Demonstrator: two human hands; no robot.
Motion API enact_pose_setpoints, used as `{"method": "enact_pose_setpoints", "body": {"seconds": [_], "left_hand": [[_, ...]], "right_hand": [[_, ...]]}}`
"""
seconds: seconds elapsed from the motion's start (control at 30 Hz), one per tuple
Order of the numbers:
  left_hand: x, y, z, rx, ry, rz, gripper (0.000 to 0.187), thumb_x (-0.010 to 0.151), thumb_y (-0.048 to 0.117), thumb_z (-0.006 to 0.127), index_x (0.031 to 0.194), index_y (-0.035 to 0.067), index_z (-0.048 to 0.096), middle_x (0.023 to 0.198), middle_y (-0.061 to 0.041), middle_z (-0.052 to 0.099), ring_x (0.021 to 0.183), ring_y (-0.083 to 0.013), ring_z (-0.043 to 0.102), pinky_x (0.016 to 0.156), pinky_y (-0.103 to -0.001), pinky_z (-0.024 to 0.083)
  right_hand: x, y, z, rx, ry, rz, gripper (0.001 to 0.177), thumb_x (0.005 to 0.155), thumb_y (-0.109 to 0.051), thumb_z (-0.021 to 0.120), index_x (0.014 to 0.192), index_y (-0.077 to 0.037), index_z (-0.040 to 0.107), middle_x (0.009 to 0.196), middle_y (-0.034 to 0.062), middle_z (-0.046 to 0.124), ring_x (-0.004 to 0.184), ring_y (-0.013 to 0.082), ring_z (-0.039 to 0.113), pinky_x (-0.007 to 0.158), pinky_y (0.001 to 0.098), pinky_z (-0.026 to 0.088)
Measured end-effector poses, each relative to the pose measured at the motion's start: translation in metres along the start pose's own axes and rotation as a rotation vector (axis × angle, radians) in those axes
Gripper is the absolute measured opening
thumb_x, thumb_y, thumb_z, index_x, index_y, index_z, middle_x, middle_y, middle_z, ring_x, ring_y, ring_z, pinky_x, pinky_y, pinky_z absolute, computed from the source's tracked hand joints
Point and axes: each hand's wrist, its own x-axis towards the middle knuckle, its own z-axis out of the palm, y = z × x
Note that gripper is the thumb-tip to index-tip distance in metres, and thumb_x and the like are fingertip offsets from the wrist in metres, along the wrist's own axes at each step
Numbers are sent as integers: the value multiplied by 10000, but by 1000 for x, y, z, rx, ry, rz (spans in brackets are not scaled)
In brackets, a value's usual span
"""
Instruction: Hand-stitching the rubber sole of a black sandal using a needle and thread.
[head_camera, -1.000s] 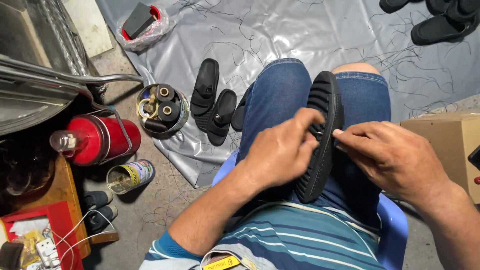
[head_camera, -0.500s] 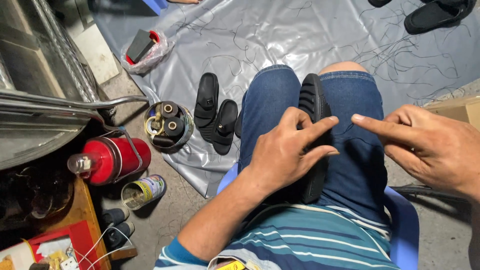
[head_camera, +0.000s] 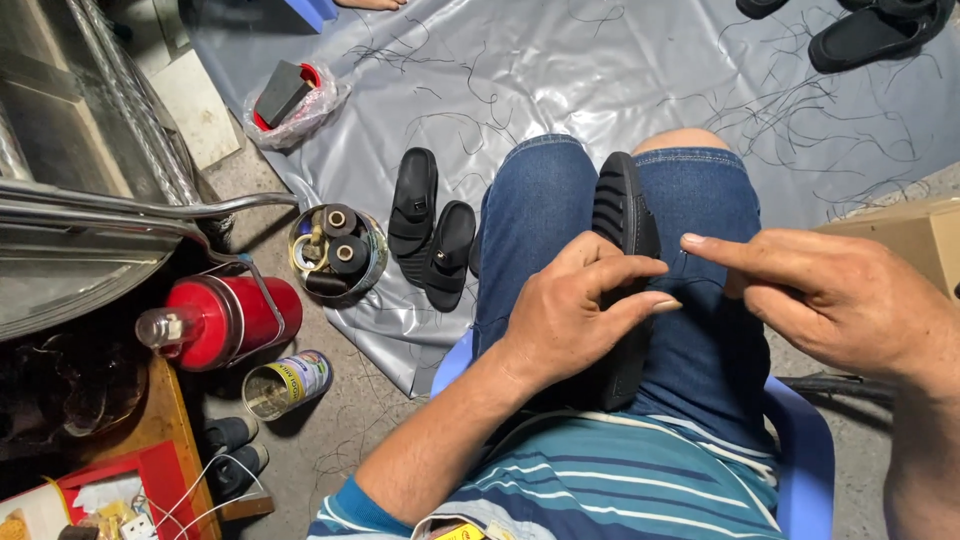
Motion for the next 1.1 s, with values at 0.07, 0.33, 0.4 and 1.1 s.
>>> {"method": "enact_pose_setpoints", "body": {"seconds": [0.07,0.33,0.4,1.1], "left_hand": [[0,4,3,2,98,7,253,759,370,671,977,247,633,817,61,543,657,-64,572,587,-244,499],[2,2,-1,-201,36,24,74,836,203,617,897,179,653,776,26,555,692,-78,548,666,-210,449],[2,-1,-1,-207,30,51,77,848,200,606,900,163,650,788,14,569,722,-89,562,683,-214,455],[-28,-11,-26,114,-106,138,72,840,244,587,888,196,612,1259,-81,452,852,-286,615,557,-445,529]], "right_hand": [[0,0,0,-1,33,-35,551,767,-110,487,1275,-320,520,639,-76,586,596,86,546,646,220,432],[9,-15,2,20,-15,193,700,629,-360,712,1294,-374,490,479,-34,505,434,123,429,488,254,395],[17,-28,11,161,40,225,708,591,-334,765,1264,-328,545,454,-27,441,421,100,345,445,240,348],[-14,69,7,1367,593,249,160,945,-343,494,934,-186,470,533,-80,167,466,13,212,426,145,205]]}}
